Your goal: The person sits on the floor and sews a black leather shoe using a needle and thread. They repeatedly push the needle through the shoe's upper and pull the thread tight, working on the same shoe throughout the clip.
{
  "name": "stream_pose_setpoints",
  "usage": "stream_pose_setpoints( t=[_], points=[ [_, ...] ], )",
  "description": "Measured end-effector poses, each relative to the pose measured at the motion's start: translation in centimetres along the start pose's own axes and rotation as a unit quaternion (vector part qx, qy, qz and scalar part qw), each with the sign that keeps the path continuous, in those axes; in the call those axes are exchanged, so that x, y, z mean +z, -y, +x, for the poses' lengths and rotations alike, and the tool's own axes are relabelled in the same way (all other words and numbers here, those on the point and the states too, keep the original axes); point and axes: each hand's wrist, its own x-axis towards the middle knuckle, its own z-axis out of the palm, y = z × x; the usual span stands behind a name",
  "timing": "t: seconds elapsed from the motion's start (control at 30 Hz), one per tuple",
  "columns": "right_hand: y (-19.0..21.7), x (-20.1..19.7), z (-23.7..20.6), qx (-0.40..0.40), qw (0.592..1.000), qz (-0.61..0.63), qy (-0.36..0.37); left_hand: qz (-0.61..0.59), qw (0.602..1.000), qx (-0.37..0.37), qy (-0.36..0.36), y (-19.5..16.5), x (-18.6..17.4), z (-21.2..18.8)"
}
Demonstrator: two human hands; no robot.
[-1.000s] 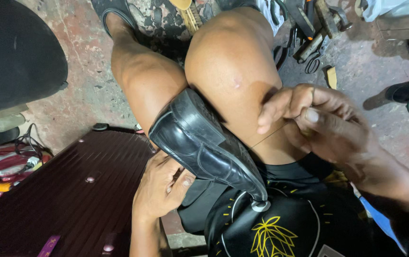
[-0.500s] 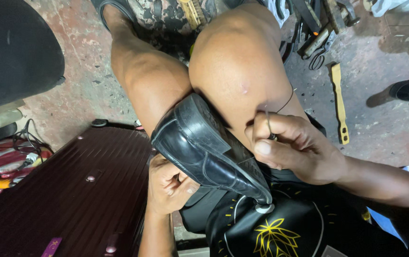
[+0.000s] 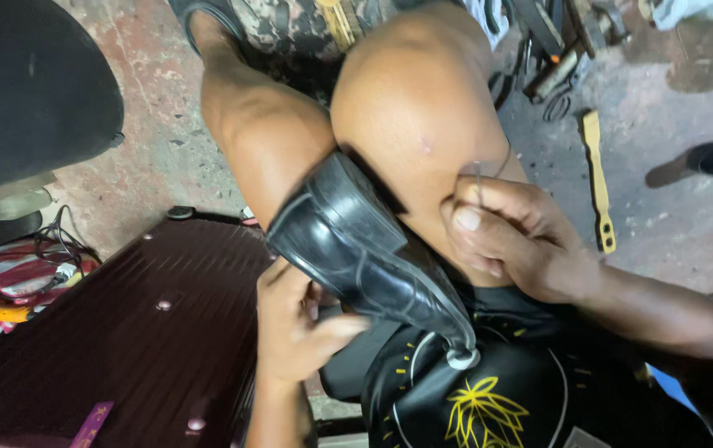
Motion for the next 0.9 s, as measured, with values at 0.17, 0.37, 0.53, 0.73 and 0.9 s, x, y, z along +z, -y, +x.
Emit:
stream_pose_setpoints(
  t=[0.17, 0.37, 0.53, 0.73, 0.9],
  points=[
    [0.4, 0.0, -1.5, -0.044, 0.997, 0.032, 0.05, -0.028, 0.998, -0.056, -0.031, -1.6, 2.5, -1.4],
    [3.4, -0.7, -3.0, -0.145, 0.943, -0.282, -0.099, -0.324, 0.938, -0.106, -0.056, 3.2, 3.0, -3.3],
    [4.1, -0.2, -3.8, -0.188, 0.849, -0.49, -0.055, -0.41, 0.907, -0.021, -0.097, 6.3, 2.7, -4.7],
    [2.0, 2.8, -4.5, -0.185, 0.868, -0.453, 0.083, -0.46, 0.885, 0.0, -0.077, 6.7, 2.8, -4.8],
    [1.6, 4.9, -3.6, -0.197, 0.835, -0.503, 0.104, -0.457, 0.887, 0.012, -0.062, 7.0, 2.6, -5.0]
  ],
)
